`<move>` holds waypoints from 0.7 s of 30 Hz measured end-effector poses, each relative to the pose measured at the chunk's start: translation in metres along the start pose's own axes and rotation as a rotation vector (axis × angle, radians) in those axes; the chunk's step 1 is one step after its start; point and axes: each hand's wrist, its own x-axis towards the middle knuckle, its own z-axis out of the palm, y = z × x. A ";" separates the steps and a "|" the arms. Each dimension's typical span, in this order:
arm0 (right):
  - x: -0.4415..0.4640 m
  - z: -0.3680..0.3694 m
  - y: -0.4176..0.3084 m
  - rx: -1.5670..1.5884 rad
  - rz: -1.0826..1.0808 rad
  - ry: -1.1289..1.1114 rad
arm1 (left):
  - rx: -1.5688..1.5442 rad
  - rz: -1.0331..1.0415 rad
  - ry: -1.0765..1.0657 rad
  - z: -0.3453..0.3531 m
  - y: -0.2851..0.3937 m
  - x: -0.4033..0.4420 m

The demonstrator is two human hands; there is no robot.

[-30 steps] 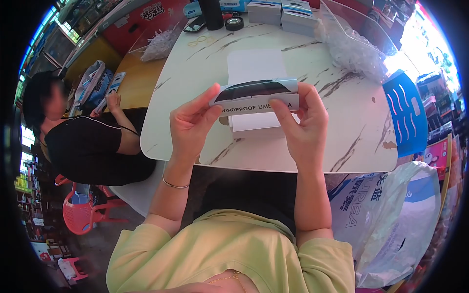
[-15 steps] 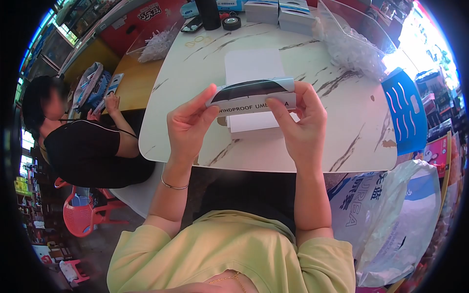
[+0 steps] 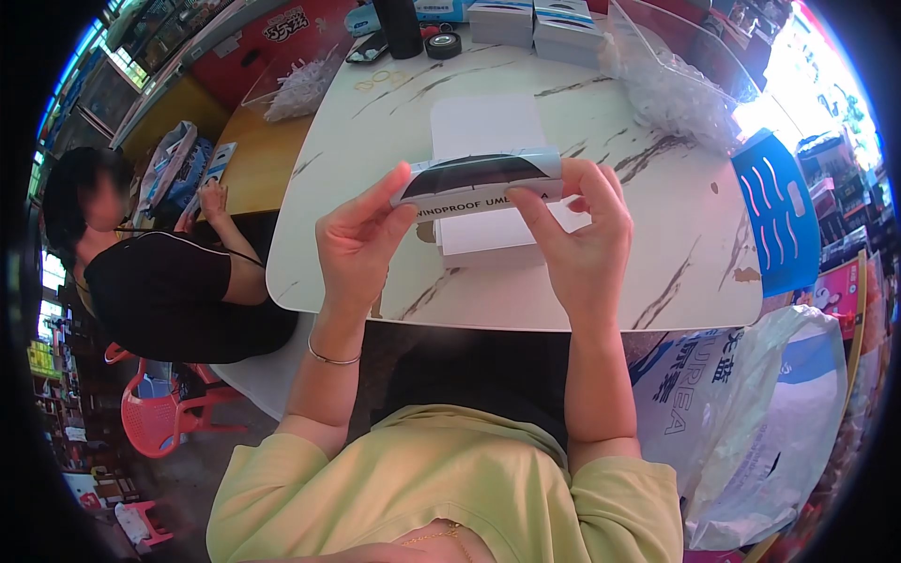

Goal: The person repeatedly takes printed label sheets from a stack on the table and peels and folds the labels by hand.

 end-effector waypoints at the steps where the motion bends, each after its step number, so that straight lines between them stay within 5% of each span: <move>1: 0.001 -0.001 -0.001 -0.095 -0.041 0.004 | -0.001 0.000 -0.001 0.000 0.000 0.000; 5: 0.002 -0.001 -0.001 -0.107 -0.052 0.013 | 0.009 -0.005 -0.008 0.000 0.000 0.000; 7: 0.001 0.001 -0.001 0.273 0.182 -0.061 | 0.010 -0.005 -0.004 0.000 0.001 0.000; 10: 0.000 0.002 -0.003 0.443 0.189 -0.089 | -0.013 -0.041 0.000 -0.001 0.000 0.001; 21: 0.001 -0.006 -0.001 0.447 0.272 -0.156 | -0.156 -0.159 0.018 -0.005 -0.003 0.002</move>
